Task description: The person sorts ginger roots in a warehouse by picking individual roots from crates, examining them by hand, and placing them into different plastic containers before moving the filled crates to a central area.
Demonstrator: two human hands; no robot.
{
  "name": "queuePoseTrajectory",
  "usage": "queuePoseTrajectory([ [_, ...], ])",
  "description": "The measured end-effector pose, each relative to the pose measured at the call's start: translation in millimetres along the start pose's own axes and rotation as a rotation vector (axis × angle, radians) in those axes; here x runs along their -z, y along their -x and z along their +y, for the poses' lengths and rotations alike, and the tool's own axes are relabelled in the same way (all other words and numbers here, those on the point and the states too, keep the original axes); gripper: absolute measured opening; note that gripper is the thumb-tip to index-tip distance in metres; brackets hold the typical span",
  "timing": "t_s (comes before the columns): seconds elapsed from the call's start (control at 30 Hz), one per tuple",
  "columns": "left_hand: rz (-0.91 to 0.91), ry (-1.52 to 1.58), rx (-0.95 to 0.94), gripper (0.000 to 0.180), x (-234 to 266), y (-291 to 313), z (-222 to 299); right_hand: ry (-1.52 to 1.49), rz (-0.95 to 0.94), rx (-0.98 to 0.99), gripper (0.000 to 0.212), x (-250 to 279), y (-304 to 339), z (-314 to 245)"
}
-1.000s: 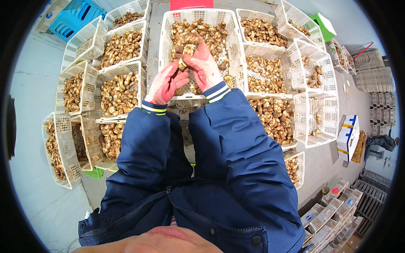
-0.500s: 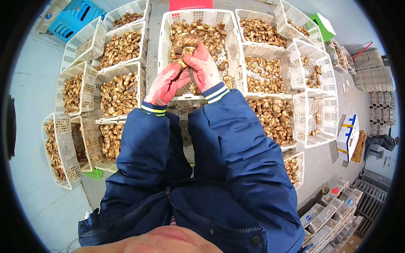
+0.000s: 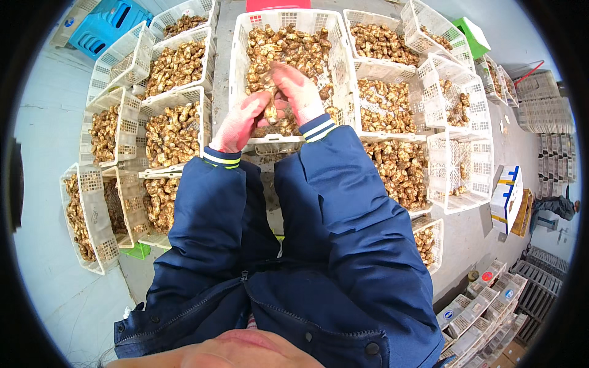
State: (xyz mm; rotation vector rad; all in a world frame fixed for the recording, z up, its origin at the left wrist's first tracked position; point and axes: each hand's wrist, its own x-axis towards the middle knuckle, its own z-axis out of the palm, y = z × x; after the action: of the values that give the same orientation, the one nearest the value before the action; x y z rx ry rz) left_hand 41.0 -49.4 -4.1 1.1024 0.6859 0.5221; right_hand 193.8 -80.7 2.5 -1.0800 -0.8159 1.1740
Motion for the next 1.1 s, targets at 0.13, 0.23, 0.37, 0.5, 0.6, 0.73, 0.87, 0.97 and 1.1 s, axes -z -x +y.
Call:
queuePoseTrajectory([
  [0.13,0.053,-0.026,0.075,0.039,-3,8,7,0.016,-0.045,-0.027,0.036,-10,4,0],
  [0.23,-0.059,0.285,0.071,0.037,-1,7,10,-0.087,0.071,-0.021,0.036,-2,0,4],
  [0.37,-0.125,0.375,0.023,0.038,-7,3,13,-0.157,0.064,-0.066,0.037,13,-3,4],
  [0.5,-0.162,0.476,-0.014,0.038,0,-2,7,-0.193,0.023,-0.115,0.037,5,-3,-1],
  [0.6,-0.250,0.559,0.001,0.031,10,6,6,-0.198,-0.081,-0.133,0.041,-4,0,1],
  [0.73,-0.273,0.598,0.014,0.037,-5,-4,10,-0.236,-0.184,-0.074,0.040,17,-3,4],
  [0.87,-0.223,0.564,0.104,0.038,-2,-1,2,-0.011,-0.069,-0.042,0.040,-5,6,-9],
  [0.97,-0.157,-0.091,-0.319,0.038,7,4,2,0.110,0.008,0.038,0.036,-4,0,3],
  [1.1,0.054,0.254,-0.450,0.035,19,0,9,0.371,0.048,0.067,0.033,0,0,2],
])
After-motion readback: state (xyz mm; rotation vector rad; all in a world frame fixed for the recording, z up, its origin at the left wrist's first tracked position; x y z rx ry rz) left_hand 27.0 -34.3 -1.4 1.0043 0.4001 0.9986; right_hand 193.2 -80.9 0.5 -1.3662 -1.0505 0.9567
